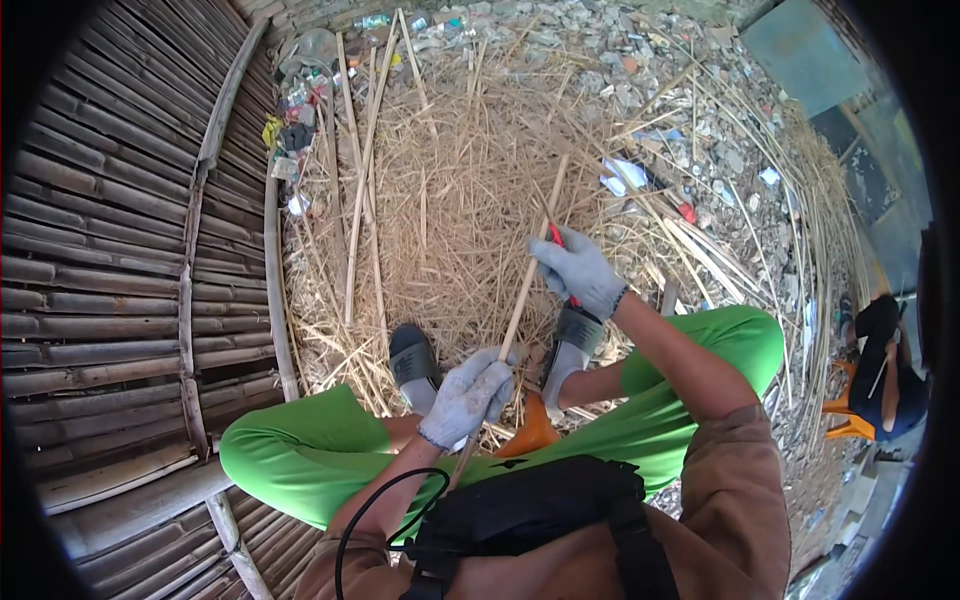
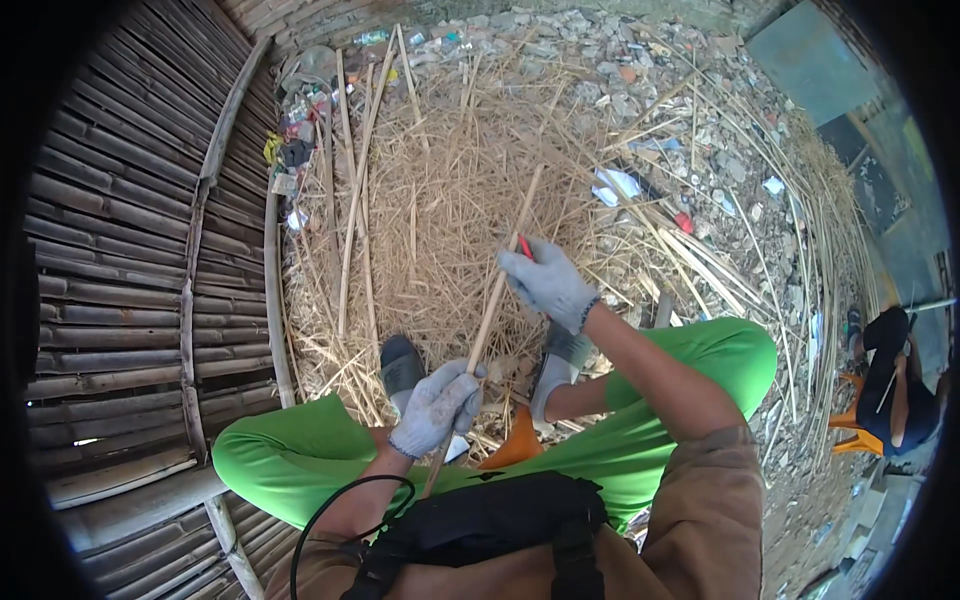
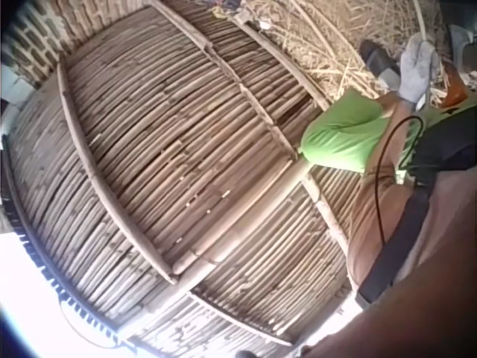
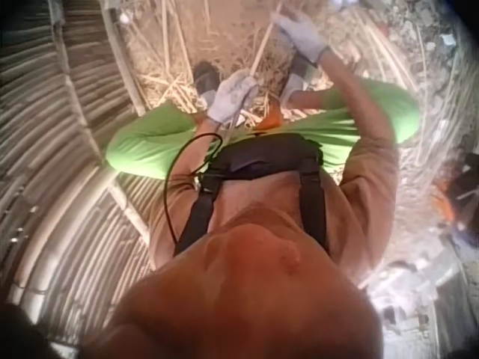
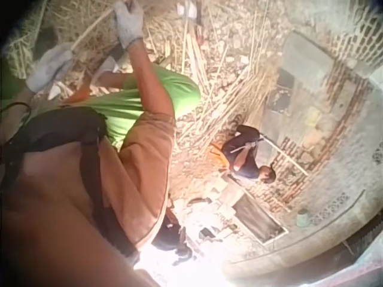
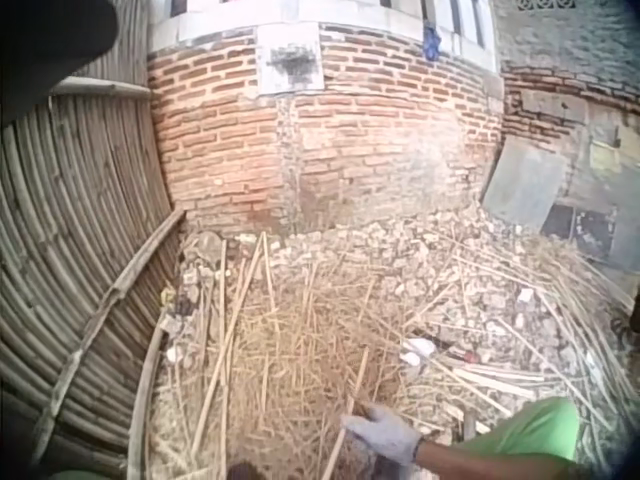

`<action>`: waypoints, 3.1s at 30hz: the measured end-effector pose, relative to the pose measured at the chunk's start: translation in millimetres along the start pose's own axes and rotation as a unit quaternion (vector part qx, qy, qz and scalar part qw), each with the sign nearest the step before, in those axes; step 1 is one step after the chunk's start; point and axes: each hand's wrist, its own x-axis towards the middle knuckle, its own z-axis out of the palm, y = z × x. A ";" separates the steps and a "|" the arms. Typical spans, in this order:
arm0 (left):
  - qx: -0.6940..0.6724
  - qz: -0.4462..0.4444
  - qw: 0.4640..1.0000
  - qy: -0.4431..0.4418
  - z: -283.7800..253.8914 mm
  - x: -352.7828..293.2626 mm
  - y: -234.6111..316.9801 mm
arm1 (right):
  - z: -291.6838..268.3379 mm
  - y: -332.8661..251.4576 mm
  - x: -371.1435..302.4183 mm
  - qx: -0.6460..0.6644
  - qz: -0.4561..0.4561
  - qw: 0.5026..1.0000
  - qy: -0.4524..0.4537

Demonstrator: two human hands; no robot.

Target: The person uses a tool to strip layers from a bamboo pole while holding it between their legs. The person repeatedly runs the tool along the length of the pole to remove material.

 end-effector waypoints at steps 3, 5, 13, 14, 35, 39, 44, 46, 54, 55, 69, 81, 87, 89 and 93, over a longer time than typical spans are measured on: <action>-0.041 0.001 0.997 -0.065 -8.5 1.2 -8.5 | -6.0 -6.6 2.4 0.027 0.001 0.999 0.036; -0.061 -0.007 0.994 -0.094 -8.8 -0.4 -3.5 | -18.6 -7.0 15.1 0.086 -0.033 0.992 0.082; -0.118 -0.033 0.978 -0.169 -6.2 2.8 -8.3 | -67.9 -14.2 39.3 0.100 -0.092 0.976 0.172; -0.108 -0.038 0.979 -0.170 -4.7 2.6 -8.9 | -73.7 -15.1 41.0 0.098 -0.104 0.972 0.189; -0.143 -0.001 0.989 -0.046 5.2 -6.9 -7.0 | -23.1 -29.7 -13.1 0.001 -0.059 0.998 0.018; -0.152 -0.012 0.987 -0.048 4.2 -2.9 -15.1 | -30.9 -31.4 -18.6 0.011 -0.076 0.997 0.012; -0.101 0.034 0.994 -0.002 10.4 -0.1 -11.0 | -3.5 -10.7 -29.4 -0.024 -0.067 0.995 -0.071; -0.131 0.033 0.991 0.018 9.5 5.8 -12.2 | 5.6 4.6 -34.3 -0.088 -0.036 0.987 -0.128; 0.025 0.072 0.993 0.093 12.3 10.6 -16.0 | 23.0 30.3 -41.0 -0.101 -0.024 0.978 -0.179; 0.037 0.074 0.992 0.090 13.9 11.4 -13.9 | 20.3 27.5 -41.0 -0.103 -0.024 0.978 -0.179; -0.093 0.029 0.995 0.008 3.7 3.3 -18.3 | -1.6 14.3 -9.6 -0.034 -0.065 0.992 -0.107; 0.017 0.064 0.995 0.069 11.1 -1.4 -17.6 | 6.2 0.6 -20.0 -0.023 -0.041 0.991 -0.123; -0.087 0.074 0.993 0.022 8.7 6.5 -23.4 | 4.1 10.6 -23.8 0.005 -0.045 0.988 -0.151; -0.107 0.071 0.992 0.013 8.1 5.8 -22.5 | 1.0 2.9 -25.5 0.005 -0.045 0.990 -0.134; -0.103 0.072 0.992 0.006 12.5 4.6 -21.2 | -9.7 -10.1 -25.6 -0.007 -0.061 0.996 -0.072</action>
